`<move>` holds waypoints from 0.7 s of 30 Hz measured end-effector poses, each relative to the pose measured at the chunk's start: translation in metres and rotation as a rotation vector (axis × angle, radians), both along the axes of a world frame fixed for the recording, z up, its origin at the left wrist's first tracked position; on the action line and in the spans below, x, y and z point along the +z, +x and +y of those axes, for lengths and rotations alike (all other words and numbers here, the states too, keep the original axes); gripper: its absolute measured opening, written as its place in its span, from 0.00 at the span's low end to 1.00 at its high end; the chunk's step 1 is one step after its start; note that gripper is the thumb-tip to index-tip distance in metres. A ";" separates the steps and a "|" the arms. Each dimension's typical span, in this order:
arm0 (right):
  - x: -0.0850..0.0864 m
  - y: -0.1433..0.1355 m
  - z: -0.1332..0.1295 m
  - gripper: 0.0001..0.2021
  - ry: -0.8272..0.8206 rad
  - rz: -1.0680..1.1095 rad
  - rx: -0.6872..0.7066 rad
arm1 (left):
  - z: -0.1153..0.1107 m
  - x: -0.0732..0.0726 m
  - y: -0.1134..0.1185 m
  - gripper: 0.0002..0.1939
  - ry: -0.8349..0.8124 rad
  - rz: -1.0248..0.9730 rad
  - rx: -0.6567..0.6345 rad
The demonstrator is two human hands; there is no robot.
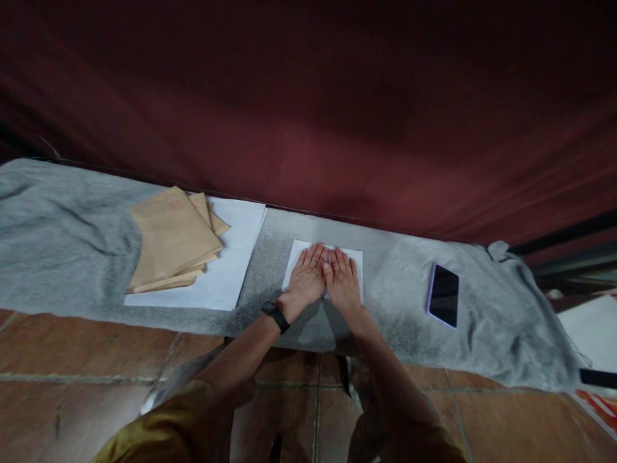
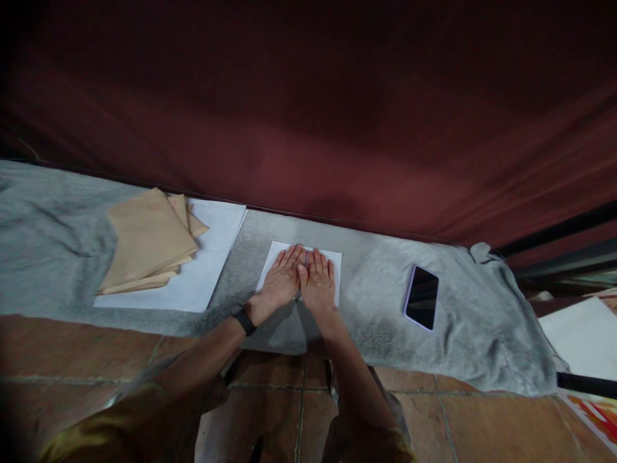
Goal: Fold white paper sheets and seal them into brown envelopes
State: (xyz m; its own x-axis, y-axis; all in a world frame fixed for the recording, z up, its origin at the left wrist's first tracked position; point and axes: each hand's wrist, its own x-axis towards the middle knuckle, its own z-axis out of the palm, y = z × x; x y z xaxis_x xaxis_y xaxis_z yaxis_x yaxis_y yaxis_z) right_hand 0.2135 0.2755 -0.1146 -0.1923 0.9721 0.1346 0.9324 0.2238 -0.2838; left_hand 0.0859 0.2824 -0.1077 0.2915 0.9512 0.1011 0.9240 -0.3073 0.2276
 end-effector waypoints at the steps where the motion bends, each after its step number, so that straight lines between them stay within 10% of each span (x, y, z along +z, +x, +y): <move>1: -0.001 0.000 0.001 0.29 0.011 -0.006 -0.002 | 0.001 0.000 -0.001 0.30 0.005 -0.004 0.004; 21: -0.023 0.025 0.004 0.34 0.255 -0.076 -0.120 | -0.002 -0.003 -0.026 0.34 0.062 0.035 0.202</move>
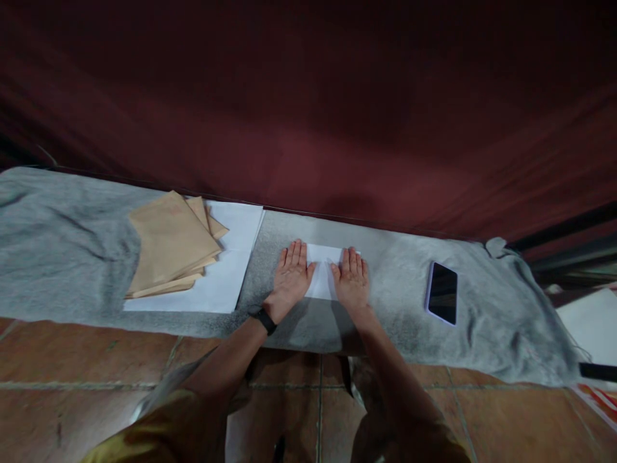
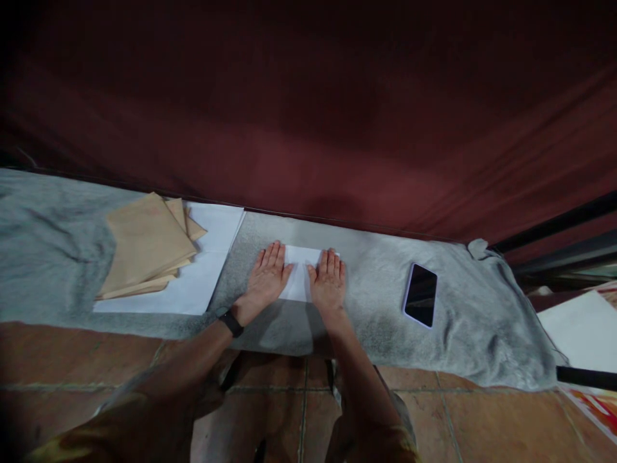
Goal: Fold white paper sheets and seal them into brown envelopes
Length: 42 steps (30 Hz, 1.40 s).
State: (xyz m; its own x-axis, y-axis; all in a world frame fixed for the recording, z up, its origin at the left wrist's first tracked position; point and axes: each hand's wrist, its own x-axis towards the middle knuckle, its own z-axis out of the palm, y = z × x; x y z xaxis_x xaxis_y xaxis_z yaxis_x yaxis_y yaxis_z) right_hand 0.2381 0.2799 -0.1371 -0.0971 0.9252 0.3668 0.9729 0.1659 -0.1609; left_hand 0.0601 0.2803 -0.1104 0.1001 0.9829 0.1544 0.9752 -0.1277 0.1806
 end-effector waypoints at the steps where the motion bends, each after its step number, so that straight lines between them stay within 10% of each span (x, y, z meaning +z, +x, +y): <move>1: 0.000 0.002 0.000 0.34 0.007 -0.001 0.000 | -0.001 0.000 -0.001 0.34 0.002 0.005 0.004; 22: 0.009 0.022 -0.017 0.34 0.039 0.000 -0.073 | -0.022 0.003 -0.024 0.34 0.048 -0.025 0.042; 32: 0.020 -0.018 -0.054 0.28 -0.178 0.043 0.274 | -0.072 0.004 0.014 0.30 0.024 -0.006 -0.332; 42: 0.012 -0.006 -0.059 0.29 -0.101 0.012 0.157 | -0.077 -0.003 -0.001 0.32 0.057 -0.045 -0.223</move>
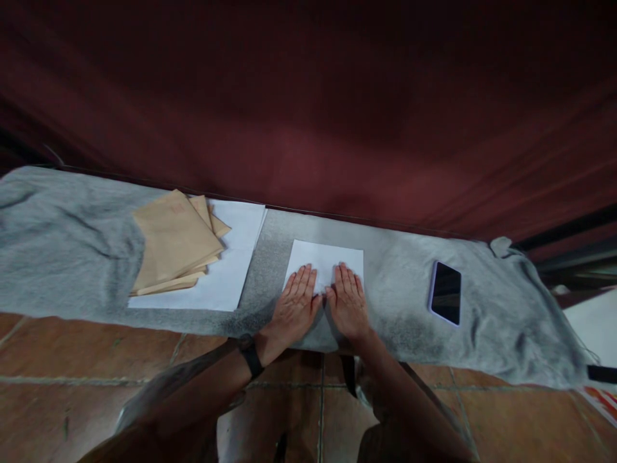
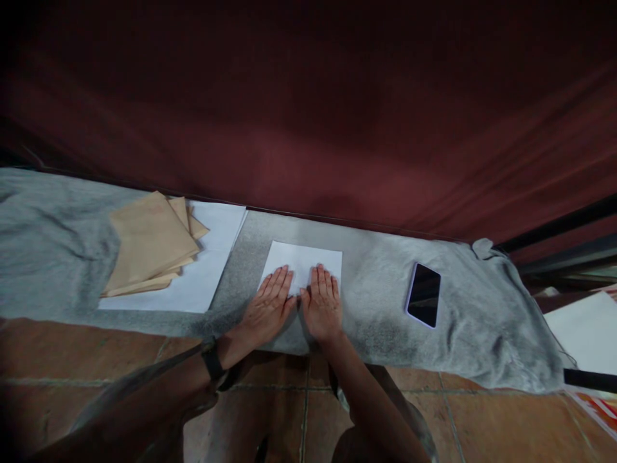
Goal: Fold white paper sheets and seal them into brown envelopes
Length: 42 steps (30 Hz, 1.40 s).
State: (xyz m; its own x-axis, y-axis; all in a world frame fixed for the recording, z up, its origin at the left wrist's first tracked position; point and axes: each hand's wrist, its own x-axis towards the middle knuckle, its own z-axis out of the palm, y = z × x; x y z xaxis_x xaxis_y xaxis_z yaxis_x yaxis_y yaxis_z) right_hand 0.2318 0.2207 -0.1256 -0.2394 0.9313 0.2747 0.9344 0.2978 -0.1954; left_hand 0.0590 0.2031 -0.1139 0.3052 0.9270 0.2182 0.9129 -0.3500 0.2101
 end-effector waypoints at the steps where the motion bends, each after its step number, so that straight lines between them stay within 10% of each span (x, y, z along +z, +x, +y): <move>1: -0.001 0.002 0.000 0.29 0.011 0.001 -0.008 | 0.000 0.000 -0.002 0.32 0.003 -0.006 0.011; 17: -0.002 0.032 0.001 0.30 0.043 -0.010 -0.161 | 0.012 0.010 -0.018 0.32 0.000 0.005 0.209; 26: 0.017 -0.007 0.034 0.28 -0.092 0.052 -0.010 | 0.044 0.007 0.027 0.31 -0.056 -0.027 -0.037; 42: 0.006 -0.019 0.061 0.27 -0.074 0.007 -0.062 | 0.075 0.003 0.010 0.30 -0.085 0.067 0.109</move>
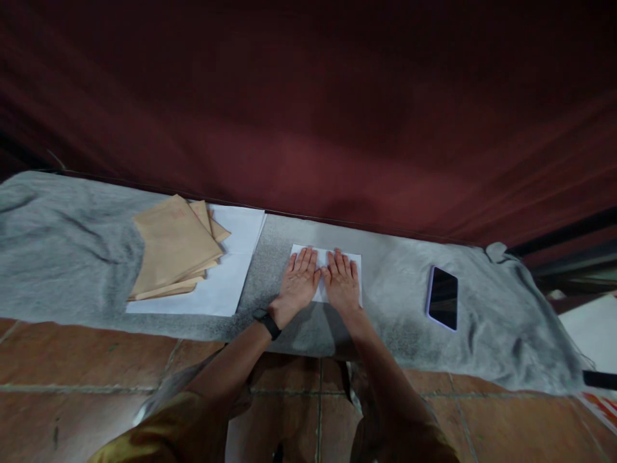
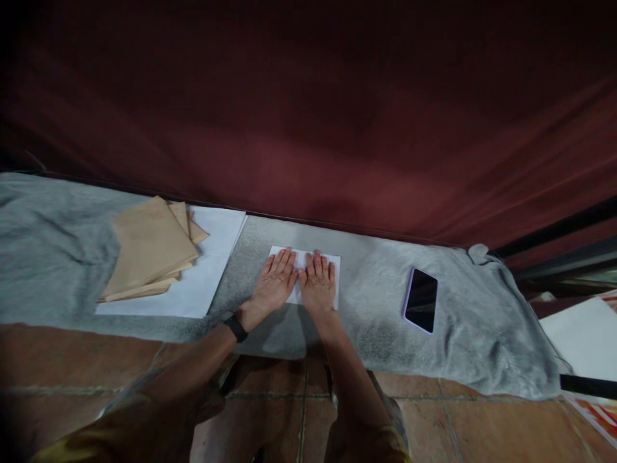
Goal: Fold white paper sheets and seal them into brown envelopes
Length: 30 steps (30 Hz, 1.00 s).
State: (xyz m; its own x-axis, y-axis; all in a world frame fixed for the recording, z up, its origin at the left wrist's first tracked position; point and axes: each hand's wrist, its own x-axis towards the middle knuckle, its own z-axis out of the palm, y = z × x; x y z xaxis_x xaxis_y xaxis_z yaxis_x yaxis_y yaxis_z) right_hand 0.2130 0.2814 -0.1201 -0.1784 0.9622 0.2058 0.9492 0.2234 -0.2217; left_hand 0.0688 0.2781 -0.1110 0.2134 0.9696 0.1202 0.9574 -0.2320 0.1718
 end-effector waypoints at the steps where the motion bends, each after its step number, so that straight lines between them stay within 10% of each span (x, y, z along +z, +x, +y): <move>1: -0.001 0.001 0.000 0.27 0.015 -0.007 0.001 | 0.001 0.001 -0.002 0.30 -0.002 0.003 0.016; 17: -0.011 0.028 -0.004 0.31 0.156 -0.051 -0.150 | 0.019 0.019 -0.026 0.27 -0.012 -0.010 0.073; 30: 0.010 0.010 -0.048 0.28 -0.037 0.019 0.103 | 0.028 0.038 -0.029 0.19 -0.051 -0.078 0.100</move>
